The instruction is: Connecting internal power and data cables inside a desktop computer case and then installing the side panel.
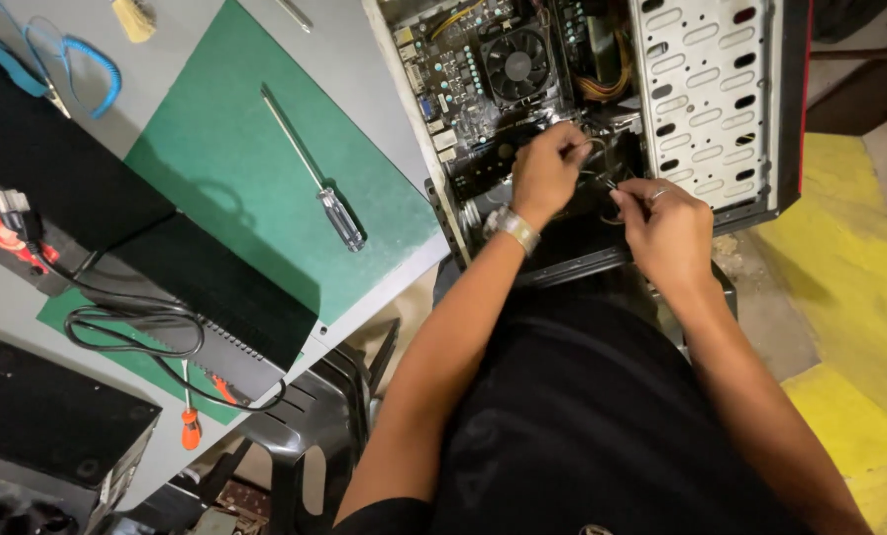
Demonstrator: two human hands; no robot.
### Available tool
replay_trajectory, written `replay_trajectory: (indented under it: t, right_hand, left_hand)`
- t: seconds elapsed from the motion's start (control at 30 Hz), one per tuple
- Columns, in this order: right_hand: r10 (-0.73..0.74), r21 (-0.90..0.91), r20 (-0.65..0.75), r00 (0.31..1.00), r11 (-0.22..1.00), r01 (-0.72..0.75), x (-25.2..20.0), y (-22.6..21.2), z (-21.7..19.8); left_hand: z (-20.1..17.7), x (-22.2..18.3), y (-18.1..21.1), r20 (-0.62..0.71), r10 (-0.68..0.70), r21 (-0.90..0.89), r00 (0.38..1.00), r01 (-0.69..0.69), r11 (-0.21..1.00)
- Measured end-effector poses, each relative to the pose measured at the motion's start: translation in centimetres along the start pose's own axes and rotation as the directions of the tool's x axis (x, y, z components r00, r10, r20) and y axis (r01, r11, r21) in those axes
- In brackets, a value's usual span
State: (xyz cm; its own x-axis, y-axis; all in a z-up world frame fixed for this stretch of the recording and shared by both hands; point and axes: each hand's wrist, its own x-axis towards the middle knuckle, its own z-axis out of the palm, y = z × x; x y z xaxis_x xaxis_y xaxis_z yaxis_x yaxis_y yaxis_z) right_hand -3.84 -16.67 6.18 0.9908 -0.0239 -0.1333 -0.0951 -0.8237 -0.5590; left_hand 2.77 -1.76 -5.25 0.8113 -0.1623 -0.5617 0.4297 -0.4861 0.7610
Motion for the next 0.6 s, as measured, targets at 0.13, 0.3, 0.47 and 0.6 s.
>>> replay_trajectory:
  t: [0.13, 0.3, 0.47, 0.6]
  right_hand:
    - [0.073, 0.158, -0.018, 0.997, 0.985, -0.069, 0.1, -1.0, -1.0]
    - [0.094, 0.114, -0.062, 0.994, 0.990, -0.086, -0.4, -0.9, -0.6]
    - [-0.033, 0.026, -0.141, 0.989, 0.999, 0.038, -0.9, -0.4, 0.0]
    - [-0.115, -0.073, -0.181, 0.977, 0.992, 0.103, -1.1, -0.3, 0.6]
  left_hand:
    - [1.8, 1.4, -2.3, 0.112, -0.031, 0.070, 0.993, 0.023, 0.997]
    - [-0.1, -1.0, 0.8, -0.051, 0.223, 0.210, 0.973, -0.208, 0.955]
    - [-2.4, -4.6, 3.7, -0.082, -0.023, -0.187, 0.996, 0.007, 0.982]
    - [-4.8, -7.3, 6.3, 0.057, -0.192, -0.430, 0.980, 0.198, 0.881]
